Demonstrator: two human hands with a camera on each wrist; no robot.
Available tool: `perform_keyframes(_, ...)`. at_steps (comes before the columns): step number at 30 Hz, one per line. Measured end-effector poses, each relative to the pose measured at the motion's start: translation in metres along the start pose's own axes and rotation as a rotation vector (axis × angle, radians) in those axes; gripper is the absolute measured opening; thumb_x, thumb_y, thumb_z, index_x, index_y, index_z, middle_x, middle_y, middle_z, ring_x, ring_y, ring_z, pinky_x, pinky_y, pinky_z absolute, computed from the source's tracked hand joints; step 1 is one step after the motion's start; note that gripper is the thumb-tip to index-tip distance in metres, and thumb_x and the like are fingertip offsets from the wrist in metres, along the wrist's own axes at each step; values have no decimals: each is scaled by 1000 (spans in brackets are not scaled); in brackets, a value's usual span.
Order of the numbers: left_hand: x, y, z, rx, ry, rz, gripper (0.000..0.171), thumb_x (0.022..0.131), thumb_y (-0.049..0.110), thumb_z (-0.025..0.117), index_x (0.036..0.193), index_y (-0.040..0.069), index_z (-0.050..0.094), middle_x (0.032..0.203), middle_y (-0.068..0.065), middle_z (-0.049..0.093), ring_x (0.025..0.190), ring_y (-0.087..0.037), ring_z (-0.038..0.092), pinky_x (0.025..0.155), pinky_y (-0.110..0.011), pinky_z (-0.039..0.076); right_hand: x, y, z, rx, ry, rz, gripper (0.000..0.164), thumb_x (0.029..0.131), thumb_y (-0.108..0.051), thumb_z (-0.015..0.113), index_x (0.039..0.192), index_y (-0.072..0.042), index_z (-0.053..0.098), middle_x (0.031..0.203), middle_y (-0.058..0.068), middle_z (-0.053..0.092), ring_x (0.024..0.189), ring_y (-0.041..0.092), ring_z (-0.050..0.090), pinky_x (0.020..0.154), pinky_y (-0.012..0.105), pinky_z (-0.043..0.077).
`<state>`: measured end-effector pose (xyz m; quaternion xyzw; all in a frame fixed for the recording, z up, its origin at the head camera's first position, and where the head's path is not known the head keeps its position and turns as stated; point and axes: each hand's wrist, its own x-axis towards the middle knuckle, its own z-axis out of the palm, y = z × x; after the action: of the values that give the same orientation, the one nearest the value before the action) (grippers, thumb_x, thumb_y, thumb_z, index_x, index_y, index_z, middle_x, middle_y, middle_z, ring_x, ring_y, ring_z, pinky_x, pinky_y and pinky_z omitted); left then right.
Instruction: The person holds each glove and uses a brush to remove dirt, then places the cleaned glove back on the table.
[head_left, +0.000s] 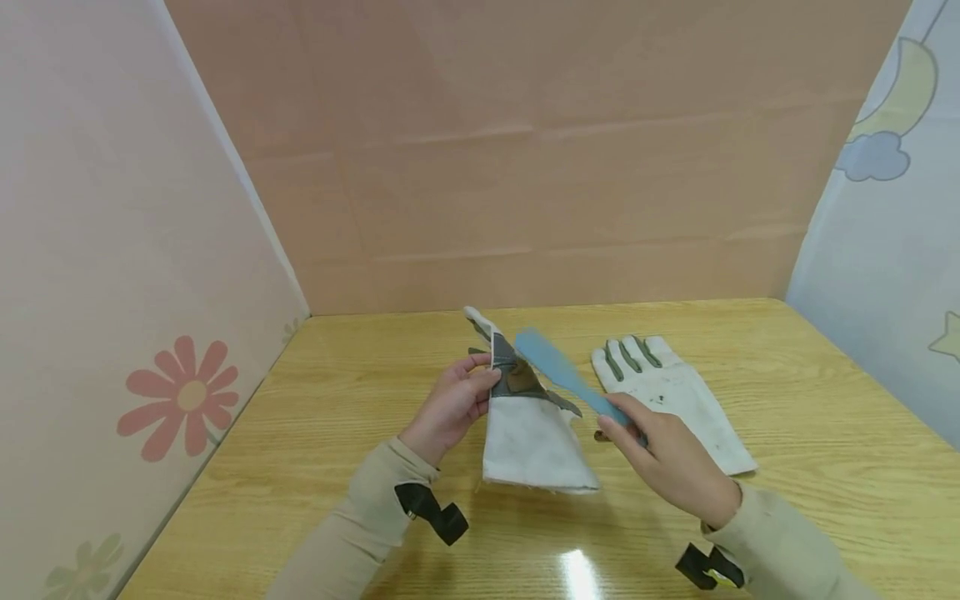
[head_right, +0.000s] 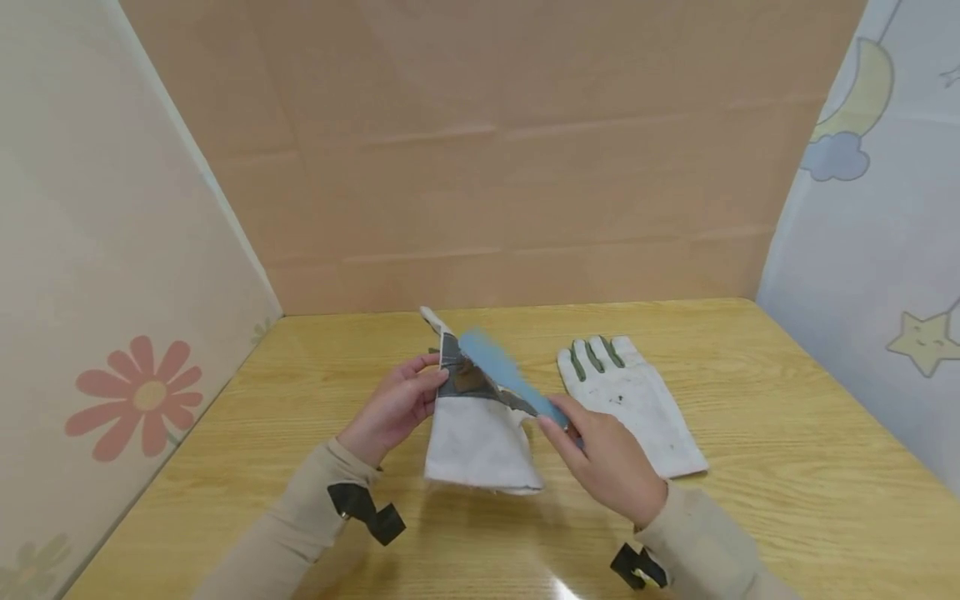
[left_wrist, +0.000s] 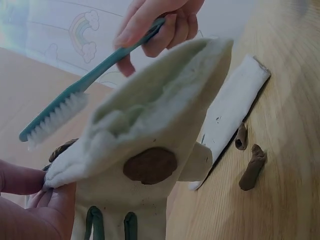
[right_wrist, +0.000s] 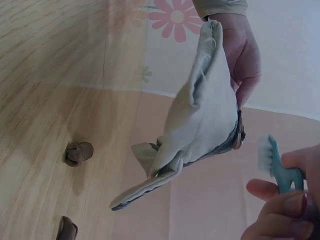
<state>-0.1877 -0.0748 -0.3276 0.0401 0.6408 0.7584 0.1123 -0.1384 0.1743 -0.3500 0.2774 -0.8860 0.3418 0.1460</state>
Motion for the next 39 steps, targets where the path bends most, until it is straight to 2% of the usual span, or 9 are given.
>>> perform_keyframes(5,-1,1,2,-2,-38,-3,30,96,5,44,126,-3,42,79,10,64,72,-2,63,68,-19,50,4,-2,3,17,-31,17,10,98,-19,48,103,-13,55,58,-14,37,47,-5,21,44,17,28)
perform_keyframes(10,-1,-1,1,-9,-9,1,29,96,5,44,124,-3,44,77,11,64,72,-1,63,68,-19,50,1,-3,5,5,-93,68,21,97,-24,50,111,-11,58,54,-15,34,44,-5,20,43,17,28)
perform_keyframes(17,2,-4,-6,-18,55,12,30,96,5,45,125,-1,46,77,10,64,71,-2,62,67,-21,49,-7,3,1,-37,-96,75,12,96,-25,51,102,-17,59,55,-15,30,46,-5,20,43,17,27)
perform_keyframes(20,2,-4,-6,-14,42,12,29,96,4,45,125,-2,45,78,9,64,71,-2,62,67,-20,49,-8,3,-2,-24,-84,41,7,97,-21,49,98,-19,56,57,-14,31,47,-5,20,43,16,28)
perform_keyframes(23,2,-3,-4,-12,13,8,30,96,4,44,126,-3,43,78,10,64,70,-2,62,66,-20,49,-4,2,-3,4,-56,13,8,99,-17,46,99,-19,53,62,-14,40,49,-7,26,45,17,32)
perform_keyframes(27,1,-2,-2,-5,-24,2,33,96,4,44,128,-4,41,79,10,64,70,-2,62,66,-19,49,3,2,0,63,-60,42,11,101,-18,40,101,-16,51,64,-10,43,50,-6,26,46,18,32)
perform_keyframes(29,0,-2,-1,-3,-25,1,33,96,5,43,128,-3,41,79,10,64,70,-1,62,66,-19,49,4,2,2,89,-88,58,12,101,-19,39,99,-15,50,62,-9,36,48,-4,20,45,18,29)
perform_keyframes(36,2,-4,-1,-46,78,12,29,97,7,45,125,2,46,79,7,61,69,-4,59,66,-20,48,1,0,2,84,-147,95,21,100,-23,43,112,-11,56,55,-13,30,45,-4,20,44,18,29)
perform_keyframes(39,3,-4,-2,-41,104,20,30,96,6,46,126,1,47,79,7,62,69,-4,58,65,-20,48,-2,-1,-1,59,-159,97,20,99,-24,45,110,-13,57,54,-14,28,45,-4,19,44,17,28)
